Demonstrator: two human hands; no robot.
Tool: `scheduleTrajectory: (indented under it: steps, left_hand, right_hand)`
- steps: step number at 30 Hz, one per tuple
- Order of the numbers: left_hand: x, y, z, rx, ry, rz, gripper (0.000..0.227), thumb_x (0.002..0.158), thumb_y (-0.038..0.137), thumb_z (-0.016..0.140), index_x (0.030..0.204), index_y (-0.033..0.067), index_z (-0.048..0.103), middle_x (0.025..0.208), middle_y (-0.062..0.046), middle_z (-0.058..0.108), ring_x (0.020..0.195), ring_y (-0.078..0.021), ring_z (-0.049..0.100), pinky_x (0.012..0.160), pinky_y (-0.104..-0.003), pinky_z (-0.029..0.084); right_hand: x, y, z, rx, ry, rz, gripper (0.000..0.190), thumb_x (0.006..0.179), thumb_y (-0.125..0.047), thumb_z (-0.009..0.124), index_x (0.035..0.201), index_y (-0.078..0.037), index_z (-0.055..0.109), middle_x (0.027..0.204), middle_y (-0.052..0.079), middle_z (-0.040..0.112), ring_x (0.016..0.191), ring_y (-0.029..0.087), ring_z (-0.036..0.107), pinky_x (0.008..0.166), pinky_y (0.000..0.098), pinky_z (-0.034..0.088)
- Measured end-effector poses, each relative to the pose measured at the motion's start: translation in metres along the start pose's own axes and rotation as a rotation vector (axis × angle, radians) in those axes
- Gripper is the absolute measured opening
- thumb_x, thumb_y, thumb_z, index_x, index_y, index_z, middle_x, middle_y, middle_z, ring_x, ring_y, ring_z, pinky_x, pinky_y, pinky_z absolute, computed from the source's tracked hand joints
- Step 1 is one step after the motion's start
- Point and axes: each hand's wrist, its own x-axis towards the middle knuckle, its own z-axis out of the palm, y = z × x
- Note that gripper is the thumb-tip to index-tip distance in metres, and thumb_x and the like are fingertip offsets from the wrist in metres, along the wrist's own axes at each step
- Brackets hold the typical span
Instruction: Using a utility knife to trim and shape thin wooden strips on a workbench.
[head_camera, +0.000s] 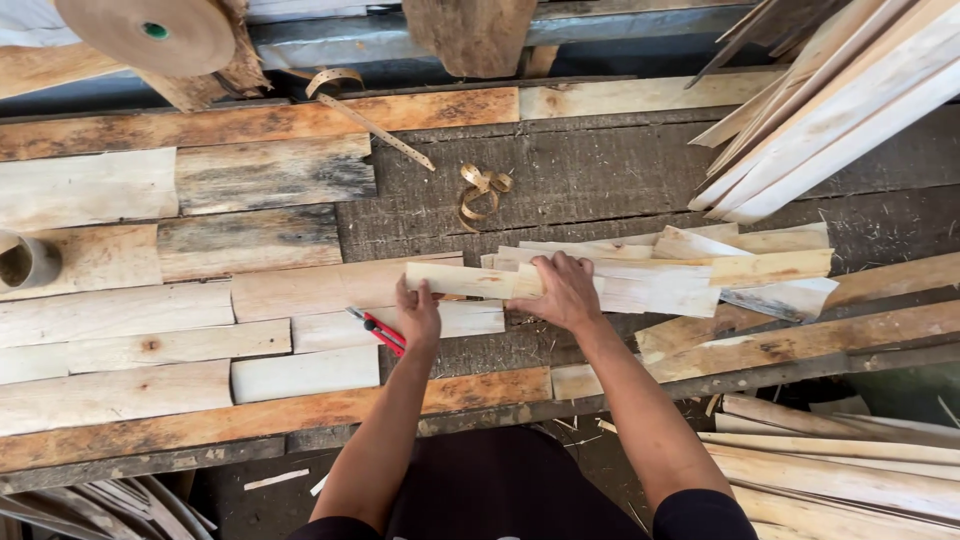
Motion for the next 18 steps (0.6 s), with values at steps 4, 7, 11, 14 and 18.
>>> scheduleTrajectory:
  steps: [4, 7, 11, 14, 18]
  left_hand:
    - [-0.025, -0.006, 0.045, 0.041, -0.037, -0.040, 0.048, 0.104, 0.026, 0.053, 0.147, 0.0067, 0.044, 0.091, -0.009, 0.071, 0.080, -0.0157, 0.070, 0.070, -0.031, 0.054]
    - [-0.047, 0.023, 0.070, 0.717, -0.305, -0.214, 0.060, 0.115, 0.045, 0.040, 0.115, 0.0020, 0.081, 0.095, -0.011, 0.080, 0.081, -0.0192, 0.072, 0.081, -0.033, 0.054]
    - [-0.040, 0.034, 0.086, 0.568, -0.161, 0.147, 0.040, 0.102, 0.038, 0.057, 0.122, 0.0039, 0.068, 0.092, -0.015, 0.074, 0.082, -0.0240, 0.070, 0.077, -0.041, 0.055]
    - [-0.022, 0.029, 0.078, 0.526, -0.173, 0.150, 0.036, 0.100, 0.036, 0.059, 0.117, 0.0052, 0.068, 0.086, -0.012, 0.075, 0.075, -0.0225, 0.070, 0.072, -0.039, 0.056]
    - [-0.015, 0.052, 0.064, 0.593, -0.139, 0.055, 0.030, 0.100, 0.031, 0.060, 0.116, 0.0081, 0.072, 0.079, -0.011, 0.073, 0.068, -0.0219, 0.069, 0.066, -0.037, 0.054]
  right_hand:
    - [-0.011, 0.045, -0.001, -0.047, 0.089, 0.076, 0.075, 0.075, -0.078, 0.071, 0.109, -0.012, 0.069, 0.094, 0.009, 0.060, 0.094, 0.027, 0.060, 0.093, 0.0497, 0.036]
    - [-0.005, 0.065, 0.002, -0.108, 0.154, 0.166, 0.060, 0.084, -0.073, 0.064, 0.098, -0.014, 0.071, 0.093, 0.007, 0.062, 0.097, 0.026, 0.062, 0.104, 0.0563, 0.033]
    - [0.028, 0.074, 0.027, -0.051, 0.284, 0.129, 0.045, 0.093, -0.053, 0.066, 0.106, -0.010, 0.071, 0.105, 0.011, 0.065, 0.104, 0.029, 0.062, 0.106, 0.0568, 0.039]
    - [0.059, 0.049, 0.040, 0.134, 0.229, 0.052, 0.037, 0.099, -0.038, 0.065, 0.117, -0.006, 0.069, 0.122, 0.015, 0.063, 0.110, 0.031, 0.063, 0.105, 0.0510, 0.046]
    - [0.094, 0.004, 0.048, 0.330, 0.109, -0.077, 0.034, 0.100, -0.022, 0.062, 0.127, -0.002, 0.066, 0.154, 0.020, 0.050, 0.120, 0.035, 0.062, 0.105, 0.0478, 0.049]
